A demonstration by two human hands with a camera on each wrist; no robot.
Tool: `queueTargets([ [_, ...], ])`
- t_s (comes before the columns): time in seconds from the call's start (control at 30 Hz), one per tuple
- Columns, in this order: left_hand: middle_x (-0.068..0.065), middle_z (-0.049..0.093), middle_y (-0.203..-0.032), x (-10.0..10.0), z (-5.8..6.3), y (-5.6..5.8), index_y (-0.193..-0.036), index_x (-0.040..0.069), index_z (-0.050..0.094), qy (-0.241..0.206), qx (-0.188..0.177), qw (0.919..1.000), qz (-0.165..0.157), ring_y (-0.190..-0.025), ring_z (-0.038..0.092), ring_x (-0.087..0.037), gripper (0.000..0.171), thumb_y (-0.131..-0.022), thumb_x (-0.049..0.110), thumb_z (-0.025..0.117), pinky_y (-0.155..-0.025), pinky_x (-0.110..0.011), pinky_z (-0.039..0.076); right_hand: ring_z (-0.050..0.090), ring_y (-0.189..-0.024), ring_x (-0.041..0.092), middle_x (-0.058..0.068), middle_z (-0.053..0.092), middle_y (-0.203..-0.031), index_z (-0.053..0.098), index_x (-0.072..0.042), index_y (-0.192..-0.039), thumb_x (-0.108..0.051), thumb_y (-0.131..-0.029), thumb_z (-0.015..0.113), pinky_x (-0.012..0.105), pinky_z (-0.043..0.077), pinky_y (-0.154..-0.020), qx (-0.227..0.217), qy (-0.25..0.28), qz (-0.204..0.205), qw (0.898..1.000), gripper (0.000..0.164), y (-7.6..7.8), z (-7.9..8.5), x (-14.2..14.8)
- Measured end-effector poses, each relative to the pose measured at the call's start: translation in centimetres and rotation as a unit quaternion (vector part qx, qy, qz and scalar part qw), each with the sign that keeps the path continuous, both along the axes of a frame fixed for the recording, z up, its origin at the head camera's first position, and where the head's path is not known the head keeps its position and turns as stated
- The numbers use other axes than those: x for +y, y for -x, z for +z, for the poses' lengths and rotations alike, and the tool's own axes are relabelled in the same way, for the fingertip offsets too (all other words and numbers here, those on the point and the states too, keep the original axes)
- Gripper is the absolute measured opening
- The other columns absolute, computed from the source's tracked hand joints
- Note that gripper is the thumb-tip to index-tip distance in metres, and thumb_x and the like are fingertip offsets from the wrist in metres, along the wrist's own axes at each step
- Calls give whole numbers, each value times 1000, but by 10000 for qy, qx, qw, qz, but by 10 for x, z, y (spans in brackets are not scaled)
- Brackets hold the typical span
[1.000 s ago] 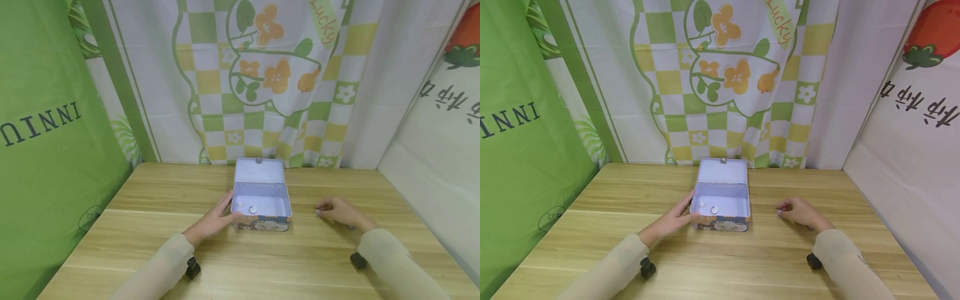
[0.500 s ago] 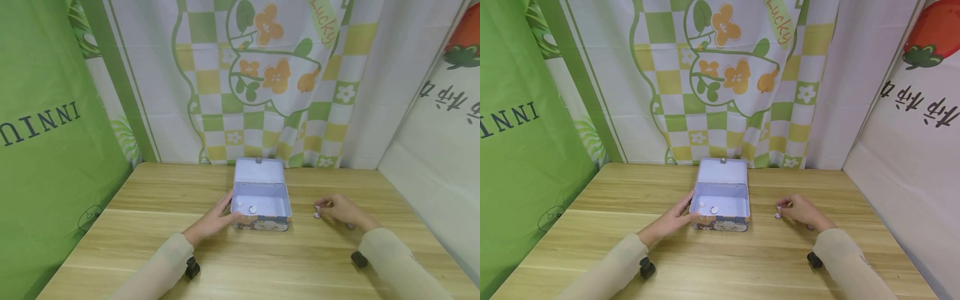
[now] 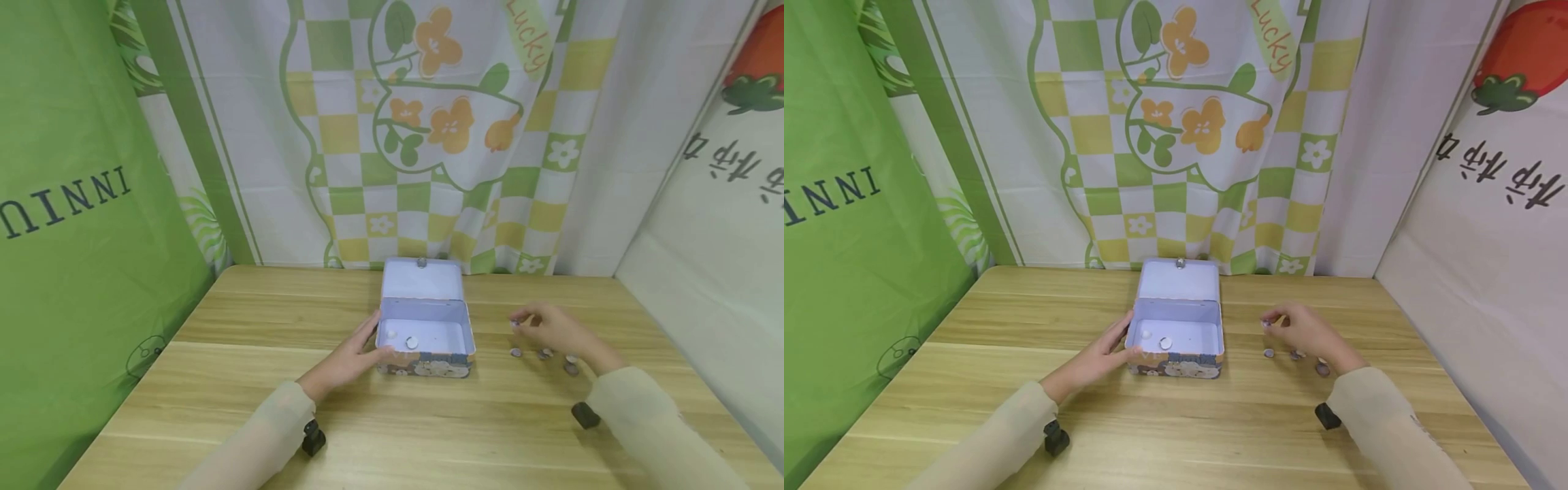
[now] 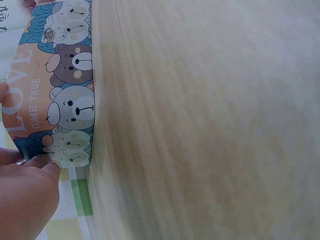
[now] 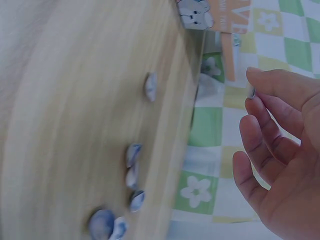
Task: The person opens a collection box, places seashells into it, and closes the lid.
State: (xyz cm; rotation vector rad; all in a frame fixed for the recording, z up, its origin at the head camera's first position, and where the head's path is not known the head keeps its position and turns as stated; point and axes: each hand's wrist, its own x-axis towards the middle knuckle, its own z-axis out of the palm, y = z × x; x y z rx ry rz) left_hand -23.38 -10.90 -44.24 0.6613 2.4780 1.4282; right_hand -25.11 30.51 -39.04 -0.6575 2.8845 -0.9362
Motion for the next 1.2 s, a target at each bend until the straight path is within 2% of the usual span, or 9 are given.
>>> queueTargets([
  [0.23,-8,2,-168,-1,-2,0,-163,17,4,-7,-5,10000,-20,-150,14,-27,91,-98,52,58,-118,-49,22,58,-95,23,8,68,-113,71,-6,-121,-27,-97,68,35,52,-72,132,-185,-84,9997,32,-1,12,-11],
  [0.43,-10,2,-167,-2,-1,0,-162,15,4,-53,25,10000,-76,-150,14,-30,91,-99,51,58,-118,-52,21,59,-95,21,9,69,-116,71,-5,-121,-24,-97,68,35,51,-74,182,-195,85,9996,31,1,20,-26],
  [0.73,-10,3,-167,-1,-2,0,-162,15,4,-11,61,10000,-41,-150,14,-30,91,-99,51,59,-118,-53,21,62,-89,16,4,71,-106,74,-3,-114,-18,-95,72,36,55,-80,519,133,425,9977,25,13,15,-55],
  [0.97,-11,3,-167,-1,-2,0,-162,14,5,-26,94,9999,-45,-150,14,-31,92,-98,52,59,-118,-54,20,58,-82,13,2,69,-97,75,-2,-110,-14,-93,73,27,52,-70,571,421,613,9956,21,23,10,-83],
  [1.2,-10,3,-167,0,-3,2,-163,16,5,51,100,9999,19,-150,16,-30,92,-98,53,59,-118,-52,20,59,-83,14,2,68,-95,75,-2,-109,-11,-91,75,28,53,-72,673,504,793,9933,20,28,9,-110],
])
